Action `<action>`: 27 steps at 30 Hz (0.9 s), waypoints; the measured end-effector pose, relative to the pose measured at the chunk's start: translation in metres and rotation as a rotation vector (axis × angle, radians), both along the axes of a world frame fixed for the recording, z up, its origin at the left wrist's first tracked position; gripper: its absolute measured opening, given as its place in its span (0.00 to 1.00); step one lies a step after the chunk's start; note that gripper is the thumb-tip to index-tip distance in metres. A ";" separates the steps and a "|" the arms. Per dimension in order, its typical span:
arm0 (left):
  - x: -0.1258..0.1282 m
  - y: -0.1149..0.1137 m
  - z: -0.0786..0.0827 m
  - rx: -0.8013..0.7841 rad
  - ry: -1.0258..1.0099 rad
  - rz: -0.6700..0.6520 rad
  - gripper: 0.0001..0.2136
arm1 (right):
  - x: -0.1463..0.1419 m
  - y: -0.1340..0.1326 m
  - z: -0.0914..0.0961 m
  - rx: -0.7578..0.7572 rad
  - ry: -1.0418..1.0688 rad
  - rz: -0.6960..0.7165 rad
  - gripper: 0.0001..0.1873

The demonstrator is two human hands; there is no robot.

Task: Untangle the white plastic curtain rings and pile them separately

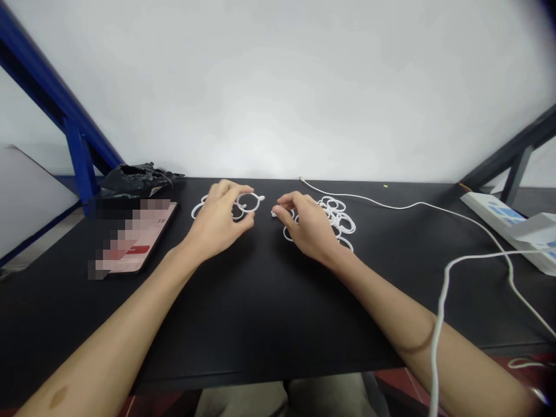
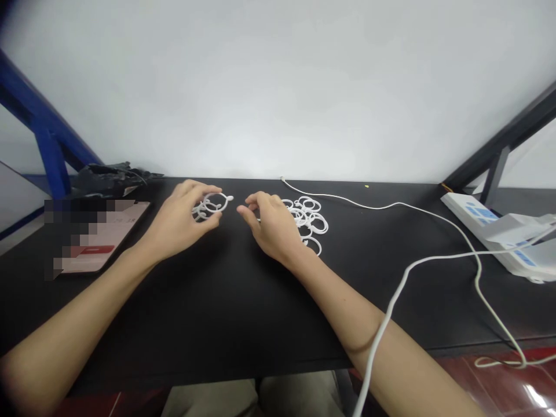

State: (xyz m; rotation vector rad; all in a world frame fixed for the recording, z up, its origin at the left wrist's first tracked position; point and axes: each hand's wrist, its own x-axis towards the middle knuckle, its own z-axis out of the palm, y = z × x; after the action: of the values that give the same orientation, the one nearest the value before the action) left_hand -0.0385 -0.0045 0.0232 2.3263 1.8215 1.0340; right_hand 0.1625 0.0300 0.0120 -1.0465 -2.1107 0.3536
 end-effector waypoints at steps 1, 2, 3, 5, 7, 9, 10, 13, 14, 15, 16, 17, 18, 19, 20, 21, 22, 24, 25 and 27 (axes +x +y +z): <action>-0.004 0.003 -0.002 0.004 0.032 0.073 0.18 | 0.001 0.002 -0.003 0.075 -0.108 -0.020 0.09; -0.008 0.005 -0.005 -0.002 0.064 0.138 0.19 | 0.003 0.003 -0.005 0.135 -0.205 -0.034 0.09; -0.012 0.008 -0.007 -0.012 0.094 0.191 0.19 | 0.004 0.004 -0.008 0.173 -0.282 -0.045 0.10; -0.021 0.012 -0.014 -0.030 0.141 0.262 0.20 | 0.005 0.005 -0.011 0.195 -0.371 -0.063 0.10; -0.027 0.015 -0.019 -0.047 0.174 0.300 0.19 | 0.006 0.005 -0.013 0.188 -0.405 -0.068 0.08; -0.030 0.016 -0.024 -0.053 0.192 0.315 0.20 | 0.007 0.005 -0.013 0.178 -0.416 -0.061 0.06; -0.031 0.016 -0.025 -0.047 0.197 0.317 0.20 | 0.007 0.006 -0.013 0.176 -0.418 -0.053 0.06; -0.027 0.014 -0.024 -0.006 0.184 0.302 0.21 | 0.006 0.005 -0.012 0.184 -0.396 -0.046 0.08; -0.024 0.013 -0.021 0.005 0.171 0.287 0.20 | 0.006 0.005 -0.011 0.189 -0.374 -0.051 0.08; -0.021 0.011 -0.018 0.013 0.157 0.264 0.20 | 0.005 0.004 -0.010 0.195 -0.340 -0.058 0.07; -0.017 0.008 -0.014 0.018 0.141 0.230 0.19 | 0.004 0.004 -0.008 0.199 -0.292 -0.061 0.07; -0.013 0.006 -0.010 0.020 0.127 0.183 0.19 | 0.002 0.003 -0.007 0.198 -0.231 -0.050 0.07; -0.009 0.004 -0.006 0.019 0.116 0.123 0.19 | 0.001 0.001 -0.005 0.187 -0.160 -0.024 0.06; -0.005 0.001 -0.004 0.013 0.104 0.059 0.19 | 0.000 0.000 -0.004 0.167 -0.082 0.014 0.06; -0.002 -0.001 -0.002 0.005 0.093 -0.003 0.20 | -0.002 -0.001 -0.002 0.137 -0.004 0.058 0.05; 0.001 -0.003 -0.002 -0.004 0.079 -0.057 0.22 | -0.003 -0.003 -0.001 0.099 0.066 0.100 0.04; 0.004 -0.004 -0.002 -0.013 0.063 -0.097 0.23 | -0.004 -0.005 0.001 0.054 0.125 0.133 0.04; 0.007 -0.006 -0.006 -0.018 0.031 -0.136 0.25 | -0.006 -0.008 0.003 -0.040 0.203 0.174 0.03; 0.008 -0.006 -0.008 -0.015 0.019 -0.141 0.25 | -0.006 -0.010 0.003 -0.082 0.223 0.188 0.03; 0.009 -0.005 -0.011 0.006 0.003 -0.133 0.24 | -0.007 -0.012 0.003 -0.146 0.243 0.208 0.04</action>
State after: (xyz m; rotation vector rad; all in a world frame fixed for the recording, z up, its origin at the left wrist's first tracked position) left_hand -0.0292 -0.0094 0.0125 2.4152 1.6403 1.0200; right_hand 0.1551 0.0180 0.0151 -0.8192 -1.9983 0.7094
